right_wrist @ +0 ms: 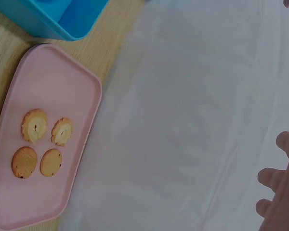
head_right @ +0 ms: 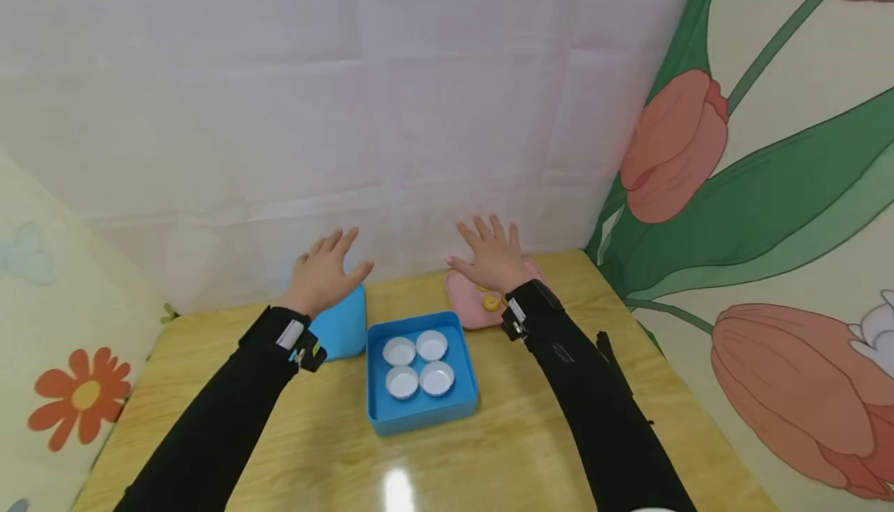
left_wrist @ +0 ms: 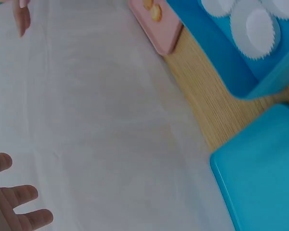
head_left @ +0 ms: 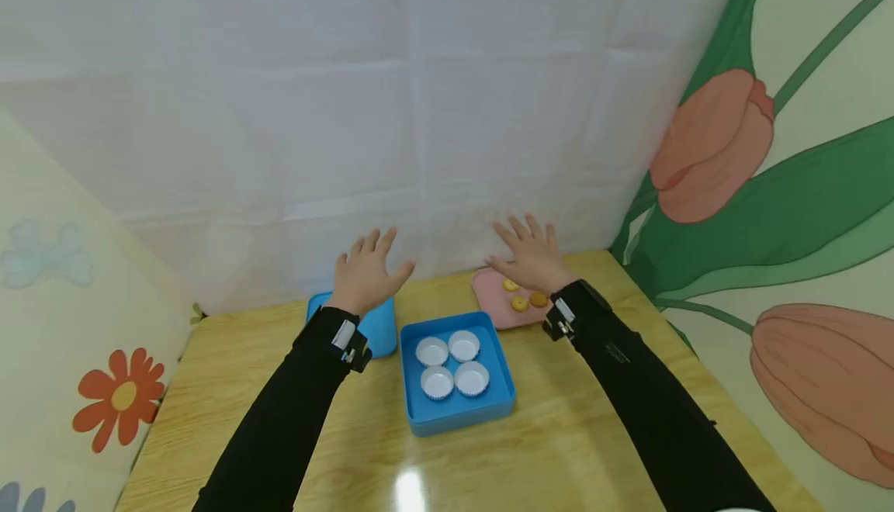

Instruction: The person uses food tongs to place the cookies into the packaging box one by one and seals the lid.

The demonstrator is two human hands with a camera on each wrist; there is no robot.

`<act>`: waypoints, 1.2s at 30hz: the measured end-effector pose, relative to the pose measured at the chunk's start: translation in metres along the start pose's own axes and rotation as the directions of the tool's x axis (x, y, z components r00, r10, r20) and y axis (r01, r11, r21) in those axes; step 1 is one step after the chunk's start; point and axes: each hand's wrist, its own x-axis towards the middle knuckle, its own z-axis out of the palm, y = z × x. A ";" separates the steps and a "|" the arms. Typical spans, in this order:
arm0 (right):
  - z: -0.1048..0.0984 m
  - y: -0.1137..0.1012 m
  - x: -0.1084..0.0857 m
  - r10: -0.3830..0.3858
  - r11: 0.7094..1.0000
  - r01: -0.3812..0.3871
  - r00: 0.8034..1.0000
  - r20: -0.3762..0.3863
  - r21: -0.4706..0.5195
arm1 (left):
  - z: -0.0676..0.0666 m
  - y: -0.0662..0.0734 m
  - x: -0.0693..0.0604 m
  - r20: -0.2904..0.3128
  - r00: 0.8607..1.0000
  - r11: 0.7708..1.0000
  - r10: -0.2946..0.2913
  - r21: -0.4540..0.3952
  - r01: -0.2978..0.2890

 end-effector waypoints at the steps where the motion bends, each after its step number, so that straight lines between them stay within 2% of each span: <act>1: -0.001 0.001 -0.003 0.001 1.000 -0.001 1.000 -0.007 0.008 | 0.001 0.003 -0.002 0.000 1.000 1.000 0.011 -0.021 -0.011; 5: -0.001 0.005 -0.019 0.009 1.000 -0.008 1.000 -0.023 0.029 | 0.004 0.012 -0.012 -0.001 0.999 0.996 0.050 -0.077 -0.050; 11: 0.002 0.013 -0.042 0.030 0.999 -0.029 0.997 -0.069 0.025 | 0.010 0.020 -0.031 -0.073 0.991 0.984 0.111 -0.134 -0.120; 15: 0.005 0.018 -0.061 0.026 0.998 -0.018 0.990 -0.141 0.060 | 0.017 0.022 -0.047 -0.087 0.991 0.972 0.098 -0.207 -0.115; 19: 0.008 0.027 -0.083 0.026 0.996 -0.007 0.975 -0.223 0.085 | 0.032 0.020 -0.062 -0.087 0.993 0.965 0.084 -0.241 -0.103; 23: 0.011 0.037 -0.108 0.077 0.993 -0.049 0.960 -0.268 0.110 | 0.049 0.014 -0.077 -0.106 0.992 0.963 0.071 -0.251 -0.096; 26: 0.016 0.045 -0.129 0.135 0.985 -0.097 0.948 -0.288 0.143 | 0.060 0.010 -0.089 -0.098 0.994 0.961 0.039 -0.268 -0.064; 30: 0.029 0.057 -0.156 0.187 0.971 -0.123 0.927 -0.324 0.207 | 0.075 0.003 -0.105 -0.041 0.998 0.948 -0.045 -0.316 0.030; 33: 0.042 0.064 -0.173 0.226 0.957 -0.142 0.912 -0.342 0.254 | 0.088 -0.003 -0.113 0.003 0.992 0.933 -0.128 -0.338 0.122; 36: 0.054 0.069 -0.188 0.272 0.946 -0.181 0.896 -0.350 0.269 | 0.102 -0.008 -0.118 0.033 0.979 0.927 -0.201 -0.316 0.201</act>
